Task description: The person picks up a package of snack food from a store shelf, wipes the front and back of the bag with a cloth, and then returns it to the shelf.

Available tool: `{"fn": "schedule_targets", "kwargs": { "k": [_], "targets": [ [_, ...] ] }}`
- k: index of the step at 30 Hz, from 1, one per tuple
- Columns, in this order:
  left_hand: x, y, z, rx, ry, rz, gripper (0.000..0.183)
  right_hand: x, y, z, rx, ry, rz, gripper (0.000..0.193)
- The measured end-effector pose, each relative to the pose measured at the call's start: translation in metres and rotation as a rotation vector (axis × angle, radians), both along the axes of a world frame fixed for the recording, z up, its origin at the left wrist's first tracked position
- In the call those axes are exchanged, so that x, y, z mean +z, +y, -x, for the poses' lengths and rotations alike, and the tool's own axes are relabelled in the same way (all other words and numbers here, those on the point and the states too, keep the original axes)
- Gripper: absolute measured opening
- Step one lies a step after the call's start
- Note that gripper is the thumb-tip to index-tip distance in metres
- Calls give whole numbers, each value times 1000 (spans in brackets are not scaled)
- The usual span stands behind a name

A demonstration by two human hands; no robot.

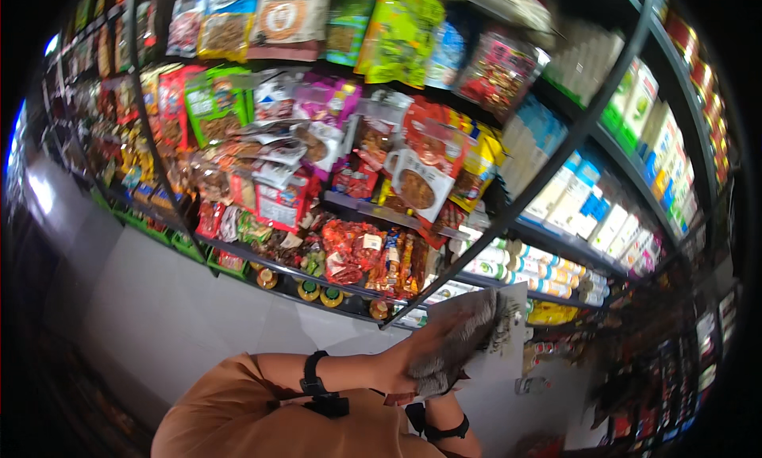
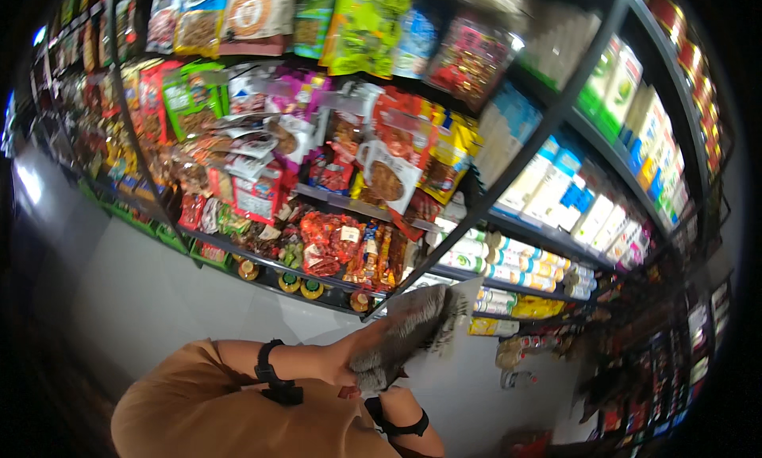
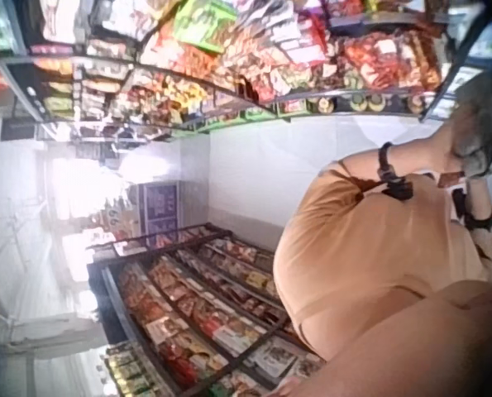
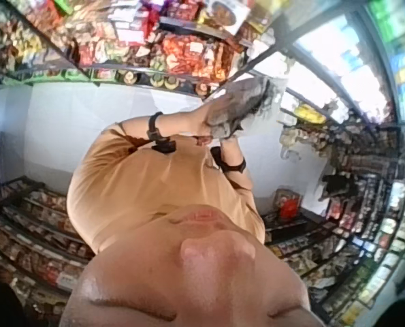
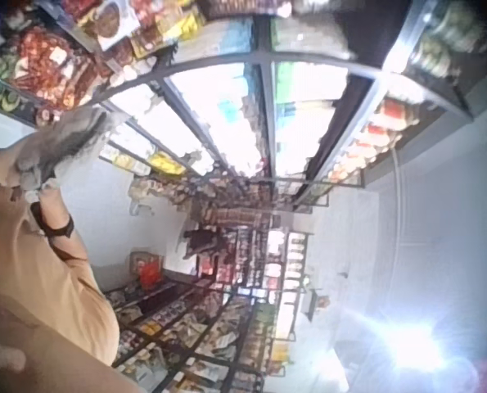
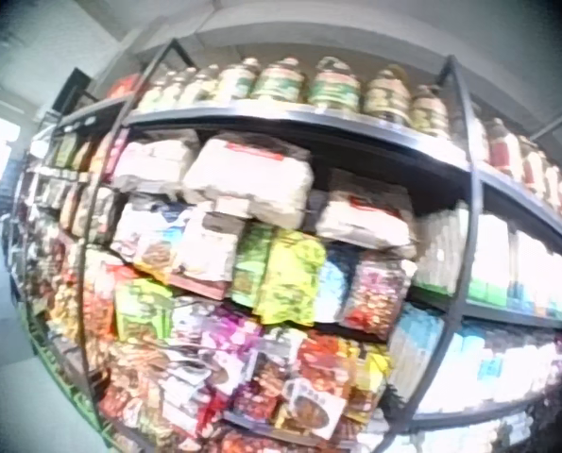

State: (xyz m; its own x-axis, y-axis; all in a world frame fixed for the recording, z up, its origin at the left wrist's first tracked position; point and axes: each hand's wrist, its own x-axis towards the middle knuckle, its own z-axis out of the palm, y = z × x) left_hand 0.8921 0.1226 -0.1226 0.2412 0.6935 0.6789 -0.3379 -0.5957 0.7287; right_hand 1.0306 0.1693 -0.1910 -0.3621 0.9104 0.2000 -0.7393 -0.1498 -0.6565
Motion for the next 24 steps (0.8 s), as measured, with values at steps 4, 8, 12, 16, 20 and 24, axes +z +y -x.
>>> {"fn": "schedule_targets", "kwargs": {
  "k": [4, 8, 12, 16, 20, 24],
  "targets": [
    [-10, -38, 50, 262, 210, -293, 83, 8, -11, 39, 172, 166, -85, 86],
    [-38, -104, 113, 376, 252, -52, 80, 12, -43, 125, -29, -312, -167, 91],
    [-51, -168, 216, 551, 76, 363, 71, 30, -132, 246, 177, -547, -411, 99],
    [-54, -245, 312, 682, -276, 441, 64, 51, -227, 346, 338, -435, -1159, 104],
    [-116, -297, 377, 598, -645, 424, 58, 68, -276, 406, 391, -430, -1298, 107],
    [-126, -301, 378, 780, -474, 281, 54, 74, -290, 421, 238, -378, -1222, 103]
  ]
}}
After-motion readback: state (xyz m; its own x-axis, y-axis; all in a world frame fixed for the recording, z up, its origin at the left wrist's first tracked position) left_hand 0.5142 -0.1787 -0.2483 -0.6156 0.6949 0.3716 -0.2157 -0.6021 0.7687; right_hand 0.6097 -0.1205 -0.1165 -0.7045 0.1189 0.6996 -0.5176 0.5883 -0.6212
